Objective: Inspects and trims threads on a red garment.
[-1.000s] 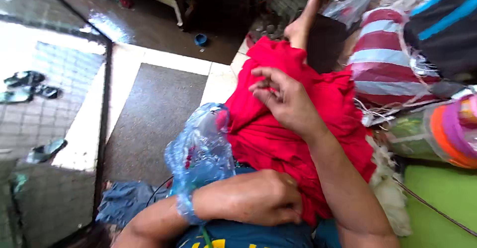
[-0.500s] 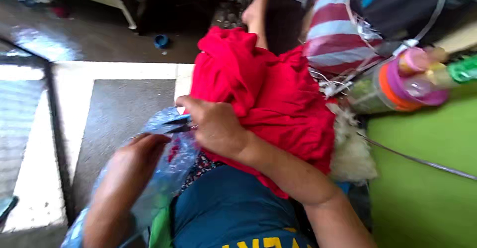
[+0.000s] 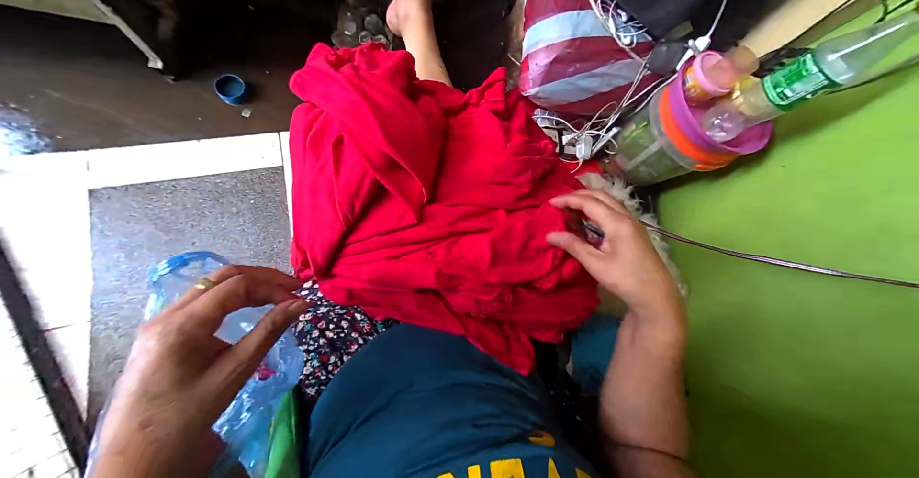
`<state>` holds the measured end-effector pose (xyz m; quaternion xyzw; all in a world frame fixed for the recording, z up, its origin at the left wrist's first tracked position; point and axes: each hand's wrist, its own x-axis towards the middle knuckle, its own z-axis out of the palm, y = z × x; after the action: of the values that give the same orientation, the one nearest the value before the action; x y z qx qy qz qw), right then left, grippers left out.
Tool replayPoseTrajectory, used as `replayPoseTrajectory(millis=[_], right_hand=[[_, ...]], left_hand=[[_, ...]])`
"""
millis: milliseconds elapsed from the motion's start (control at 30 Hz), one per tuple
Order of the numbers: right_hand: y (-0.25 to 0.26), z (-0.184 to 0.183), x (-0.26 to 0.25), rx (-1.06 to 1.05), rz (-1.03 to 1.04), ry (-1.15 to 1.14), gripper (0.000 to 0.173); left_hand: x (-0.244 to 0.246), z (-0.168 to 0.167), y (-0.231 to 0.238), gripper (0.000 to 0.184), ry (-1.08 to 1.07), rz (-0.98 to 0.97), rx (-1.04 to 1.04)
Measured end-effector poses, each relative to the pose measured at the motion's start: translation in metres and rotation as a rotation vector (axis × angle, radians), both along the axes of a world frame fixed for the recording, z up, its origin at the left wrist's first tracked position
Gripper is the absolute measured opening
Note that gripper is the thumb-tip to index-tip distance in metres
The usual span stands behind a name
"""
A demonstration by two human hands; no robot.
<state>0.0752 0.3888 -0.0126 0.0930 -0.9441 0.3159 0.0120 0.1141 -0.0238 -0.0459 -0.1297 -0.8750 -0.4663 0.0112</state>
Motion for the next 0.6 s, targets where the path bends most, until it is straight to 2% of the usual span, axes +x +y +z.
replayPoseTrajectory(millis=[67, 133, 233, 300, 400, 500, 600], right_hand=[[0.013, -0.008, 0.007, -0.011, -0.036, -0.015, 0.028], [0.017, -0.014, 0.014, -0.068, -0.044, 0.103, 0.02], [0.019, -0.005, 0.018, -0.272, 0.057, 0.261, 0.016], [0.013, 0.01, 0.014, -0.434, 0.109, 0.274, 0.009], [-0.02, 0.036, -0.003, -0.799, 0.136, 0.113, 0.005], [-0.076, 0.036, -0.034, -1.176, 0.11, -0.132, 0.014], [-0.121, 0.007, -0.059, -1.238, 0.118, -0.323, 0.023]], left_hand=[[-0.003, 0.002, 0.013, 0.033, 0.026, -0.024, 0.045], [-0.004, 0.003, 0.029, 0.029, 0.051, -0.065, 0.086], [-0.005, 0.004, 0.06, 0.024, 0.083, -0.216, 0.169], [-0.006, 0.004, 0.083, 0.022, 0.111, -0.34, 0.234], [-0.011, -0.001, 0.106, 0.027, 0.084, -0.385, 0.268], [-0.011, -0.011, 0.109, 0.038, -0.081, -0.223, 0.267], [-0.005, -0.015, 0.102, 0.037, -0.157, -0.075, 0.348]])
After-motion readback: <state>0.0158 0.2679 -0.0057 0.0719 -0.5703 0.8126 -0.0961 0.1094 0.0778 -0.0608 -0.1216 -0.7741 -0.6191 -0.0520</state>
